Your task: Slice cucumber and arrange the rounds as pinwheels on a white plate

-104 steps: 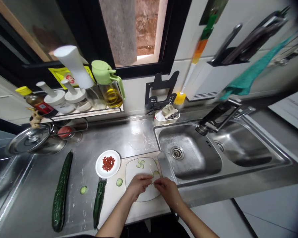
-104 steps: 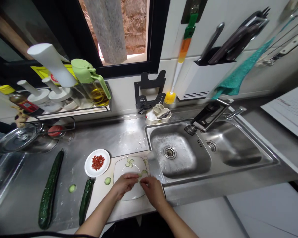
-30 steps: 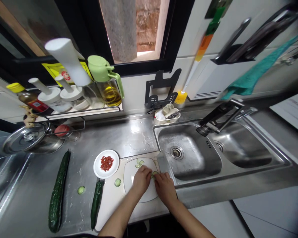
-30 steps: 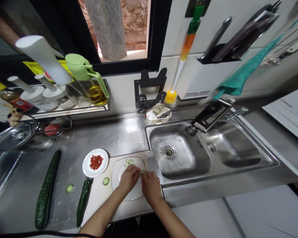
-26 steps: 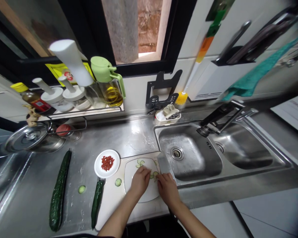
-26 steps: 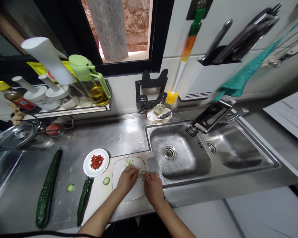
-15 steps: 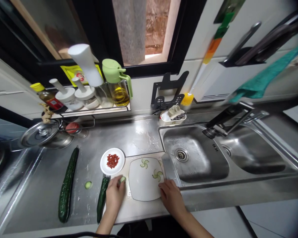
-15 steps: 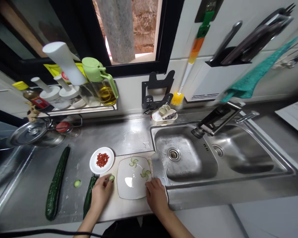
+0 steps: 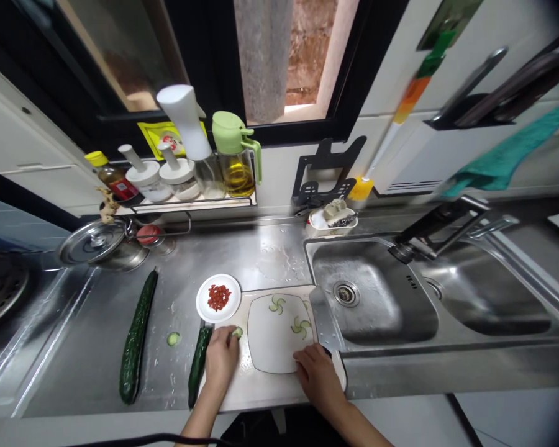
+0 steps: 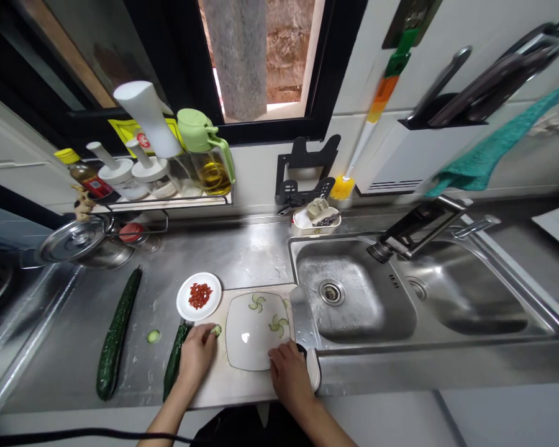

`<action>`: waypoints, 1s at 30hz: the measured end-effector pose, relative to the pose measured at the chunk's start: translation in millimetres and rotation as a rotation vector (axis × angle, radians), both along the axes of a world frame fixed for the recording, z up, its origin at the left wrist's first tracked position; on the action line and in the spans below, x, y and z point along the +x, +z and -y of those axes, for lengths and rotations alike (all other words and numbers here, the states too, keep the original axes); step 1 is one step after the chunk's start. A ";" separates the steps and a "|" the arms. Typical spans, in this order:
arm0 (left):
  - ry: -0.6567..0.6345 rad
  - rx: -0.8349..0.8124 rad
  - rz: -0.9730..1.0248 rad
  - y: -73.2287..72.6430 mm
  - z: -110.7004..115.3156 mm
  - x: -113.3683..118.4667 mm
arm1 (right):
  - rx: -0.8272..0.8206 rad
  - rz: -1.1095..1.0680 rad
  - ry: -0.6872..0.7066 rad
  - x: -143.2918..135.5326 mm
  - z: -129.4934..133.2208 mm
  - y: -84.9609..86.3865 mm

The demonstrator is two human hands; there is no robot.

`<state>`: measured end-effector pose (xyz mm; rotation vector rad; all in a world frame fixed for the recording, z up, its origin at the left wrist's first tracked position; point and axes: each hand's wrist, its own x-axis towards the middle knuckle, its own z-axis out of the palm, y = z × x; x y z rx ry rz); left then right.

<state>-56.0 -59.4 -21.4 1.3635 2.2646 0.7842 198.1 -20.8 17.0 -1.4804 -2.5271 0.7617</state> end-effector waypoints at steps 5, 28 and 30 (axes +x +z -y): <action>0.018 0.030 0.061 -0.3 -1.3 -2.1 | -0.001 -0.035 -0.004 -1.1 1.0 2.6; -0.010 -0.227 1.109 44.0 -29.0 50.3 | -0.168 -0.386 -0.159 -45.6 -27.1 12.7; 0.067 -0.349 1.225 42.8 -29.0 52.7 | -0.170 -0.404 -0.158 -42.7 -26.9 14.7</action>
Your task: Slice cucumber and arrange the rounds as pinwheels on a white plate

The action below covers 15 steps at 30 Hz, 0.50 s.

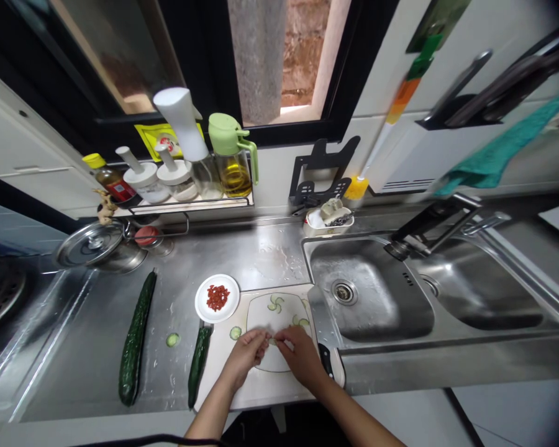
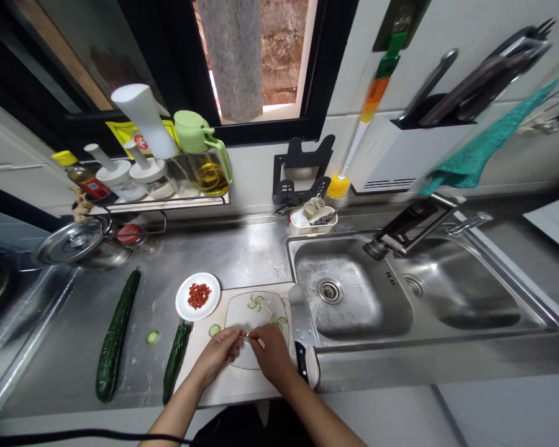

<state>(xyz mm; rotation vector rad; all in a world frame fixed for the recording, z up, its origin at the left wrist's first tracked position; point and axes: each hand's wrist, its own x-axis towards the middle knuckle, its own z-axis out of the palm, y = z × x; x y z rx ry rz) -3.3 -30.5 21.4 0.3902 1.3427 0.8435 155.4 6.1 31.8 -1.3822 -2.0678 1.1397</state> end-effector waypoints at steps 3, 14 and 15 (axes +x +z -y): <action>0.021 -0.181 0.156 -2.2 0.2 4.2 | 0.014 -0.017 0.006 3.4 0.9 2.5; 0.127 -0.154 0.201 -7.6 -5.6 11.6 | -0.037 0.007 -0.034 14.3 6.3 -1.6; 0.127 -0.135 0.173 -8.9 -5.7 11.9 | -0.056 0.016 -0.059 14.9 7.3 -2.8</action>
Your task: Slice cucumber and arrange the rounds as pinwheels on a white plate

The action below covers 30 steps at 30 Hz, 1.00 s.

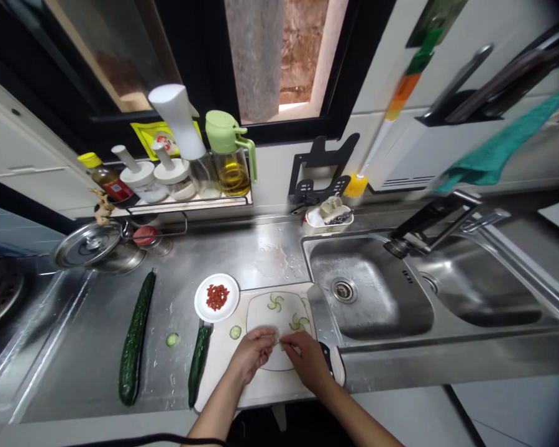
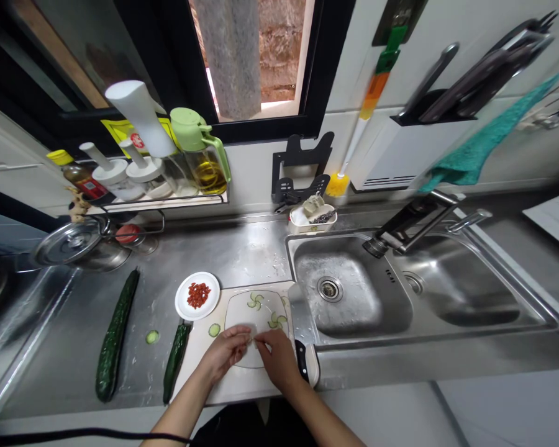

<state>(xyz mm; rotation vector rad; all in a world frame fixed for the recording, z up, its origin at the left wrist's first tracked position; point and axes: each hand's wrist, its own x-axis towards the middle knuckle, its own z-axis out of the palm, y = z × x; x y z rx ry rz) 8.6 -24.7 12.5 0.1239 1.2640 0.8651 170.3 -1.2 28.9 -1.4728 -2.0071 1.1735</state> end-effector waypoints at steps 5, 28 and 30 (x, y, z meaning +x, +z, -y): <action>-0.072 0.157 -0.230 -10.6 -0.4 3.8 | -0.075 0.068 -0.058 1.9 4.9 -2.3; -0.773 0.429 -1.087 -8.2 1.1 14.8 | 0.041 0.523 0.187 -3.6 20.8 -15.2; -0.767 0.437 -1.101 -8.2 2.3 15.0 | 0.071 0.528 0.191 -3.4 21.6 -15.1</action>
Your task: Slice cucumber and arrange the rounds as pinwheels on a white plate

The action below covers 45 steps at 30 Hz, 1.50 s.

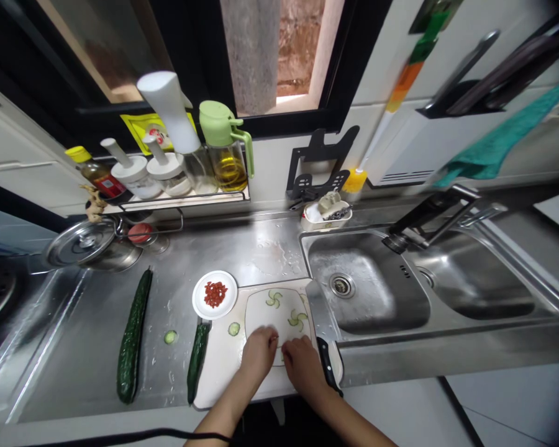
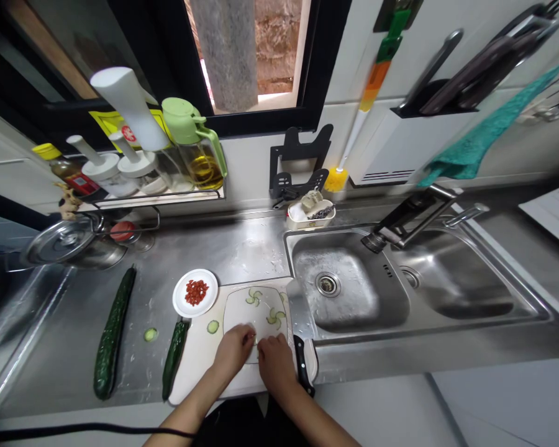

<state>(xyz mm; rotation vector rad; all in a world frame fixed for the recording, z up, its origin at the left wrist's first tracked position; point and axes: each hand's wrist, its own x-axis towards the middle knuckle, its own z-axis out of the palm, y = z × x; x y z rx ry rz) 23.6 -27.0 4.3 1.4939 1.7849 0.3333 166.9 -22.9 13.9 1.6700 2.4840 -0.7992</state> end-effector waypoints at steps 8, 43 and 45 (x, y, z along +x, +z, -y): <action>-0.036 0.043 -0.036 -3.8 6.4 0.7 | 0.074 -0.044 0.043 4.2 2.5 -6.1; 0.433 0.263 -0.200 -23.5 34.0 -80.0 | 0.084 -0.103 0.036 9.4 3.9 -1.6; 0.424 0.271 -0.200 -24.3 34.2 -78.6 | 0.072 -0.114 0.035 10.1 3.8 -1.8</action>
